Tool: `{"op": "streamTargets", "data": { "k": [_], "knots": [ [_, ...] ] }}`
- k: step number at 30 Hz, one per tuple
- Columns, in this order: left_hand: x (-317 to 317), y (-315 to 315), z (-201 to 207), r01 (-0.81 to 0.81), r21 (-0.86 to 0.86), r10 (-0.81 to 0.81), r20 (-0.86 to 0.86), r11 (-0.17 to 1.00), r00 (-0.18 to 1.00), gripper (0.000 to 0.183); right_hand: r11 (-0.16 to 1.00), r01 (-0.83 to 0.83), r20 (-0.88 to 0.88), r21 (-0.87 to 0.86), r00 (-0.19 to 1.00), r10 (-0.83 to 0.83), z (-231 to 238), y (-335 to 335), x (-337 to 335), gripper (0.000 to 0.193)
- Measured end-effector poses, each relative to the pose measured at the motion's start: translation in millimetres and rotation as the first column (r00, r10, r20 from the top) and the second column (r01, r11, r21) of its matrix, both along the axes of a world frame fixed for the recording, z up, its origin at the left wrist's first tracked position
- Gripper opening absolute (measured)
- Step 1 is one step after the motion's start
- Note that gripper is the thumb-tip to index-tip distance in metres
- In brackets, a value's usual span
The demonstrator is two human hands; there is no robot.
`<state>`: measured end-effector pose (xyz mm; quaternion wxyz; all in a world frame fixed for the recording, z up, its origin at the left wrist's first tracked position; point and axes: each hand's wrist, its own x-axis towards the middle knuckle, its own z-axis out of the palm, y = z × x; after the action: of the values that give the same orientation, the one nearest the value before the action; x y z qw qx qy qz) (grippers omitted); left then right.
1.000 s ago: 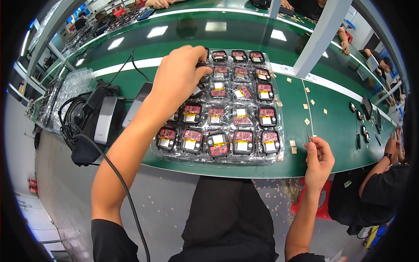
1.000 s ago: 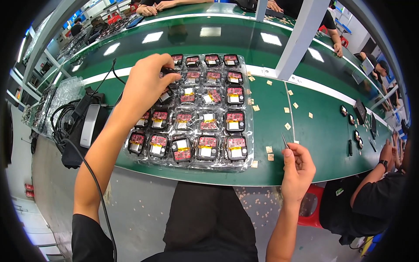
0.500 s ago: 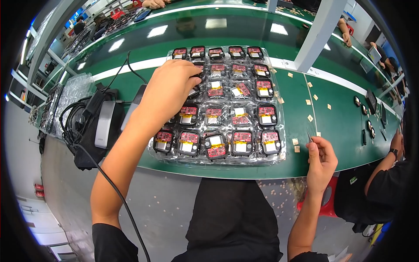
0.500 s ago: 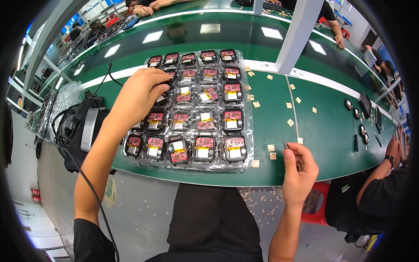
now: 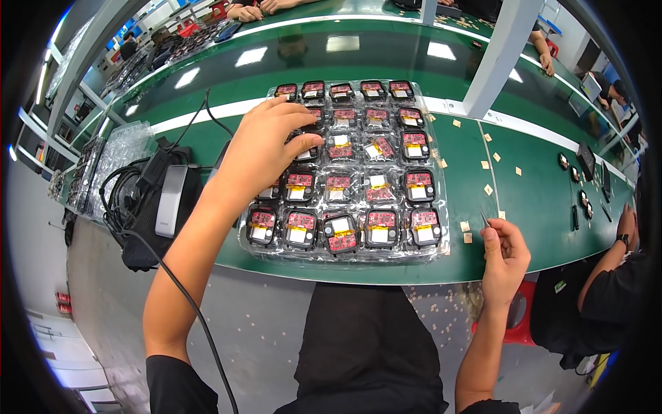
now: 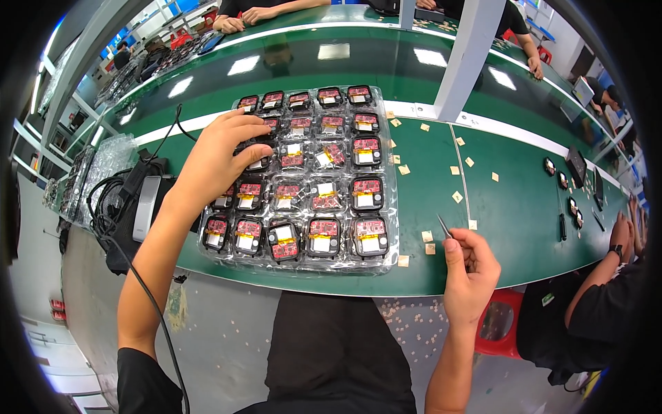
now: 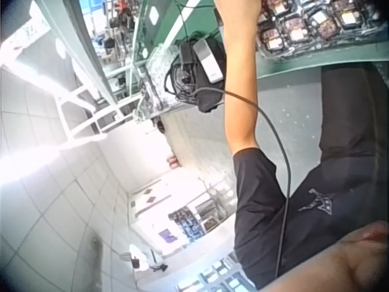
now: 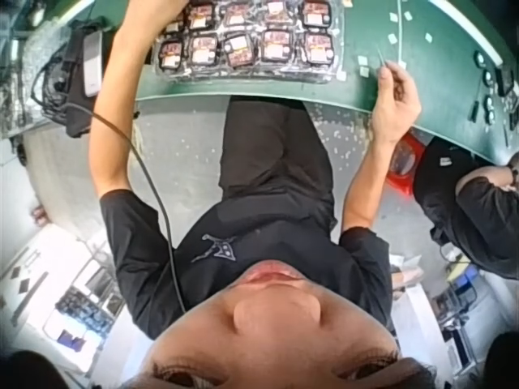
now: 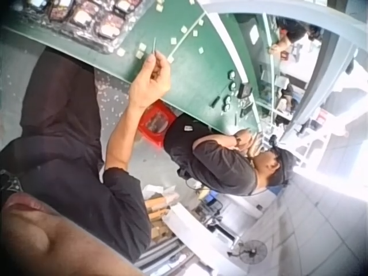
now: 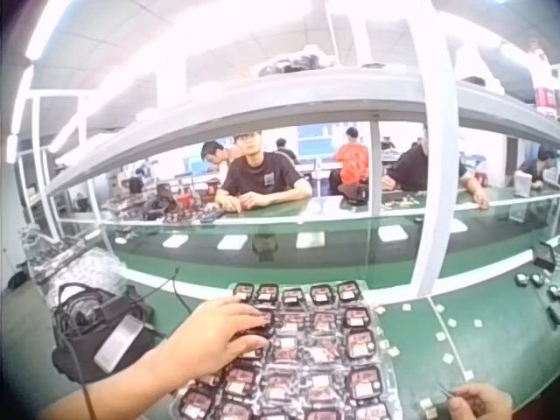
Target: Assembling electronic components into plastic housings on a factory assembly line.
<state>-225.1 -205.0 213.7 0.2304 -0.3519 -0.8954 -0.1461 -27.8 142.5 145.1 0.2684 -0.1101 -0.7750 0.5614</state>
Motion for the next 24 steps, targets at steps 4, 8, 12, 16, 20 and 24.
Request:
{"op": "streamTargets", "data": {
  "k": [4, 8, 12, 16, 20, 24],
  "knots": [
    [3, 2, 13, -0.035, -0.100, 0.038, 0.031, 0.994, 0.999, 0.033, 1.000, 0.005, -0.016, -0.019, 1.000, -0.005, 2, -3, 0, 0.016],
    [-15, 8, 20, -0.036, 0.080, 0.033, 0.034, 0.996, 0.999, 0.035, 1.000, -0.005, -0.005, -0.017, 1.000, 0.005, 0, -2, -1, 0.015],
    [-41, 7, 18, -0.087, -0.102, 0.105, 0.183, 0.991, 0.978, 0.045, 1.000, -0.009, 0.002, -0.002, 1.000, 0.009, -1, 0, 1, 0.015],
    [-47, 0, -1, -0.119, -0.138, 0.129, 0.064, 0.983, 0.990, 0.051, 1.000, -0.011, -0.003, -0.020, 1.000, 0.011, -1, -3, -1, 0.014],
    [-43, 5, 4, -0.128, -0.196, 0.136, 0.033, 0.972, 0.990, 0.052, 1.000, -0.009, 0.003, 0.027, 1.000, 0.009, 0, -2, -1, 0.014],
    [-43, 6, 7, -0.106, -0.231, 0.122, 0.057, 0.967, 0.991, 0.048, 1.000, -0.005, -0.004, 0.016, 1.000, 0.005, 0, -2, 0, 0.014]
  ]
}}
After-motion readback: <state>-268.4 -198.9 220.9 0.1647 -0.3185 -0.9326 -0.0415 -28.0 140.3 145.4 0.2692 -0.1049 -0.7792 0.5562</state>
